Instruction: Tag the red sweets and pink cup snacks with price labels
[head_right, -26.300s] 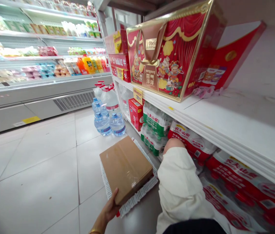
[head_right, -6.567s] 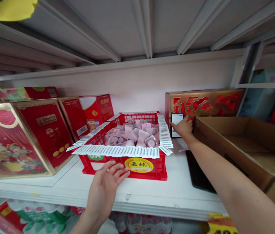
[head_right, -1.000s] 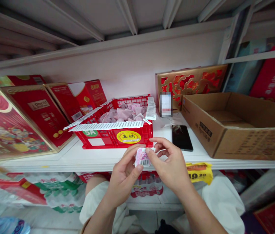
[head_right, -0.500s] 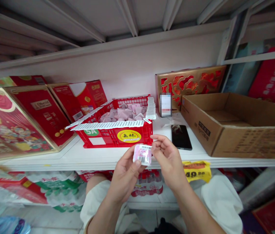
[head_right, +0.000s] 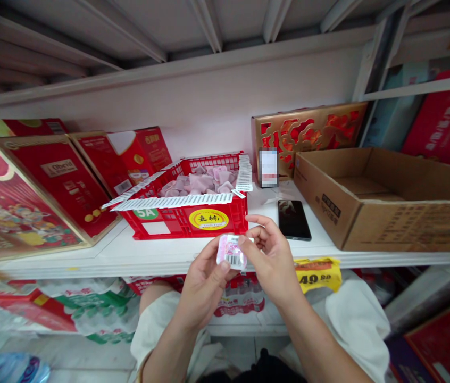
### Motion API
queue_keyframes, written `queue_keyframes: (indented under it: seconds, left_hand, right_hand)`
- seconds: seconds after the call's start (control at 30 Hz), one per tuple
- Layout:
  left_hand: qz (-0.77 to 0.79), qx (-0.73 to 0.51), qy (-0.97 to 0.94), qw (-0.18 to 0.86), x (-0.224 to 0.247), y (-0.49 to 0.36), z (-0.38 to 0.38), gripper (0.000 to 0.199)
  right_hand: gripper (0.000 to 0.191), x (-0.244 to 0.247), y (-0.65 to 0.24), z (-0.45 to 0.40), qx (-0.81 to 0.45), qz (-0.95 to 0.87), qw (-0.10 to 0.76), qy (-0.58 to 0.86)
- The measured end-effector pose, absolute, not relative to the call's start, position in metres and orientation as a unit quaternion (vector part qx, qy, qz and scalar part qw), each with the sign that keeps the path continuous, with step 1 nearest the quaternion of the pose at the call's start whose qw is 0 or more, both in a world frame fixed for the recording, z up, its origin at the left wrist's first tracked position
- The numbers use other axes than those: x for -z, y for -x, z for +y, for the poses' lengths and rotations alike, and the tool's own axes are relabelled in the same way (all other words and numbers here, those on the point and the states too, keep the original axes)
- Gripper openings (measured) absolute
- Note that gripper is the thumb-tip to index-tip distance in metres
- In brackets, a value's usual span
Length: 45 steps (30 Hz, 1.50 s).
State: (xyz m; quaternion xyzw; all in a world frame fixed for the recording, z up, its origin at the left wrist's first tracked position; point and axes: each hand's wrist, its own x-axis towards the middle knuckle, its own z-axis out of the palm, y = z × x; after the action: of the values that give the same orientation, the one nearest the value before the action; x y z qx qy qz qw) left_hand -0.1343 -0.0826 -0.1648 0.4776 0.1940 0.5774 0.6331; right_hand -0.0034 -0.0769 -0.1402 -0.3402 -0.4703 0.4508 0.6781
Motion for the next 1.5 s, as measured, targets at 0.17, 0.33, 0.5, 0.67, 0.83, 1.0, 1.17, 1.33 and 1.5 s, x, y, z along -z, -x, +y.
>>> queue_keyframes:
  seconds: [0.17,0.33,0.5,0.67,0.83,1.0,1.17,1.33,1.5]
  left_hand:
    - [0.195,-0.574,-0.498,0.62,0.169,0.134,-0.081,0.034]
    - [0.264,-0.559,-0.55,0.562,0.165,0.135,-0.079,0.041]
    - [0.352,-0.536,-0.612,0.463,0.151,0.13,-0.082,0.04]
    - [0.334,-0.49,-0.6,0.537,0.13,0.11,-0.082,0.041]
    - [0.241,-0.445,-0.637,0.581,0.086,0.057,-0.061,0.034]
    - [0.174,-0.444,-0.645,0.597,0.045,-0.023,-0.026,0.033]
    - [0.242,-0.439,-0.682,0.533,0.046,-0.056,-0.008,0.054]
    - [0.228,-0.413,-0.773,0.425,0.066,-0.013,-0.016,0.049]
    - [0.231,-0.408,-0.795,0.385,0.055,0.053,-0.024,0.044]
  right_hand:
    - [0.034,0.141,0.004,-0.076,-0.435,-0.477,0.677,0.352]
    - [0.039,0.14,0.001,-0.077,-0.435,-0.472,0.676,0.364]
    - [0.04,0.14,-0.005,-0.079,-0.435,-0.454,0.693,0.353]
    - [0.039,0.134,-0.033,-0.086,-0.366,-0.469,0.71,0.376]
    - [0.039,0.091,-0.091,-0.089,-0.245,-0.501,0.724,0.406]
    - [0.05,0.039,-0.159,-0.069,-0.098,-0.458,0.744,0.476]
    - [0.062,0.038,-0.199,-0.056,0.092,-0.409,0.603,0.679]
    - [0.046,0.05,-0.209,-0.055,0.181,-0.404,0.481,0.757]
    - [0.017,0.045,-0.24,-0.026,0.102,-0.445,0.363,0.812]
